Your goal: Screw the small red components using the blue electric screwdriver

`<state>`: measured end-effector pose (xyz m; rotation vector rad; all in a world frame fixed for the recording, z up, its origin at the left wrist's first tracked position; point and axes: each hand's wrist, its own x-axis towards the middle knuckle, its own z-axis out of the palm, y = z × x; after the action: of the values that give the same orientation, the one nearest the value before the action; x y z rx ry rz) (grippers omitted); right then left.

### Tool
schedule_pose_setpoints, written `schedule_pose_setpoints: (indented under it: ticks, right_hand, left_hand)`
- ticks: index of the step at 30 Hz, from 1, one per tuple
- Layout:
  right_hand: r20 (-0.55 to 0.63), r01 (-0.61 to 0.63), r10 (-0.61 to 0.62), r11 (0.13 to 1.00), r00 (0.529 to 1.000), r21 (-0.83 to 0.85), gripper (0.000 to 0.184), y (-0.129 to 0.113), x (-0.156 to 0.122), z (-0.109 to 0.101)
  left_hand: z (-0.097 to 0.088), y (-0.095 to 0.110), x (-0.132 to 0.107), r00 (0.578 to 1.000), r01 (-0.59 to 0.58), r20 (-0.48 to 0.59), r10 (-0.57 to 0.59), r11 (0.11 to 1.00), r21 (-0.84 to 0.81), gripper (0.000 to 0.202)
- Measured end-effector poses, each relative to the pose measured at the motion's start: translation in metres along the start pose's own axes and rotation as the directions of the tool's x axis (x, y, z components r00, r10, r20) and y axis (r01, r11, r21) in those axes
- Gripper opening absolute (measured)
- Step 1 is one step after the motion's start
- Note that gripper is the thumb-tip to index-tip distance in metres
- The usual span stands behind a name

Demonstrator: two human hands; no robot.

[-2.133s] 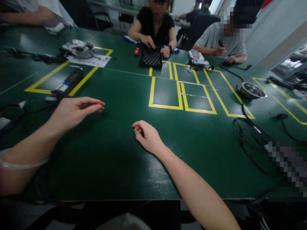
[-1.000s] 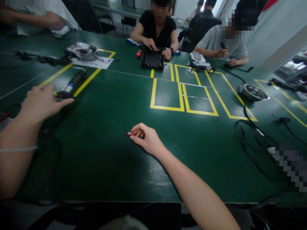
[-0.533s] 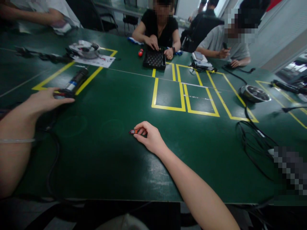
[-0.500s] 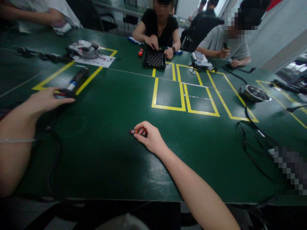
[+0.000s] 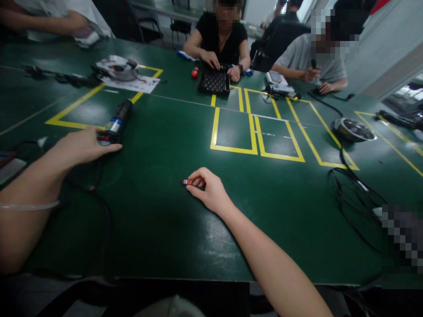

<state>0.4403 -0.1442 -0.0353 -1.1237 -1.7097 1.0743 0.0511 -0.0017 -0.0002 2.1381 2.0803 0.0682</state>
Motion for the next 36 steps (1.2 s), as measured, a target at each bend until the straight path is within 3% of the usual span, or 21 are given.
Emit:
schedule_pose_setpoints:
  ticks: [3,11,19,26,36]
  right_hand:
    - [-0.005,-0.001,0.001,1.000,1.000,0.016,0.015,0.001,0.001,-0.001]
    - [-0.023,-0.023,0.024,1.000,0.999,0.019,0.015,-0.001,0.002,-0.002]
    - [-0.060,0.041,-0.044,0.998,0.997,-0.052,0.012,-0.004,0.002,0.000]
    - [-0.039,0.132,-0.142,0.974,0.989,-0.182,0.009,-0.009,-0.001,0.000]
    - [0.059,0.154,-0.143,0.942,0.988,-0.298,0.003,-0.007,0.003,0.006]
  left_hand:
    - [-0.002,0.030,-0.014,0.996,0.073,0.047,-0.080,0.988,0.136,0.101]
    - [0.003,0.104,-0.051,0.993,-0.095,0.082,0.089,0.994,0.062,0.085]
    - [0.021,0.160,-0.088,0.966,-0.249,0.073,0.249,0.968,-0.012,0.068]
    - [0.025,0.182,-0.114,0.917,-0.385,0.074,0.391,0.919,-0.083,0.058]
    - [0.022,0.184,-0.115,0.911,-0.385,0.115,0.395,0.918,-0.098,0.057]
